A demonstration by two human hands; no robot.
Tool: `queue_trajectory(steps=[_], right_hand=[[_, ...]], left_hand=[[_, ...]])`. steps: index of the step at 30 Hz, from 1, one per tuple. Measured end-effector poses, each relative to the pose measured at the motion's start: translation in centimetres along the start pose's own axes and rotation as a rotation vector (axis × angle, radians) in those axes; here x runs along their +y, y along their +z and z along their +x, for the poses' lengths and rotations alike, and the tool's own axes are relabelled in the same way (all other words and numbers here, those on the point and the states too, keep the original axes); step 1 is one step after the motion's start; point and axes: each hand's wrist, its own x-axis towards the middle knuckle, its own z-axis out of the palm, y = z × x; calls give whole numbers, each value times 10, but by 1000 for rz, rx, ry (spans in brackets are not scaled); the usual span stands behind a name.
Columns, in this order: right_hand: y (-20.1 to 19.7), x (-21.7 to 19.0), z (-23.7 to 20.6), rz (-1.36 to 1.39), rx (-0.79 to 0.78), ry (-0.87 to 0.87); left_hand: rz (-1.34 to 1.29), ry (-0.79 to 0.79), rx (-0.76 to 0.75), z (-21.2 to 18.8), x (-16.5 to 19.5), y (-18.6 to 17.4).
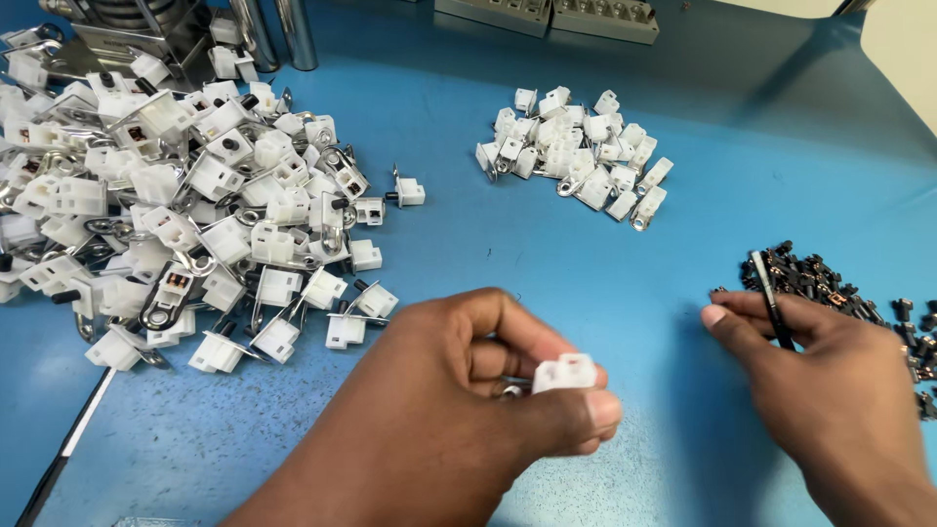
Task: The person uses tweezers to pick up small metallic pins and insert them into white plastic electrical connectors. The person repeatedly picks up a connector, inserts a pin, and places the connector back on the table, continuing this process with multiple units.
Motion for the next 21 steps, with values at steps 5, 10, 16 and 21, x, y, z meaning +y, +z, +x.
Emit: queue_trajectory(steps=[5, 10, 16, 21], right_hand=[[-15, -11, -11, 646, -195, -68], [-29, -35, -32, 699, -243, -297], [-30, -51, -54, 717, -279, -575], [-28, -47, -69, 408, -127, -815]], left_hand=[[307, 100, 55, 3, 20, 9], [439, 136, 138, 5, 34, 16], [255, 223, 35, 6, 38, 12], [197, 116, 7, 2, 41, 2]])
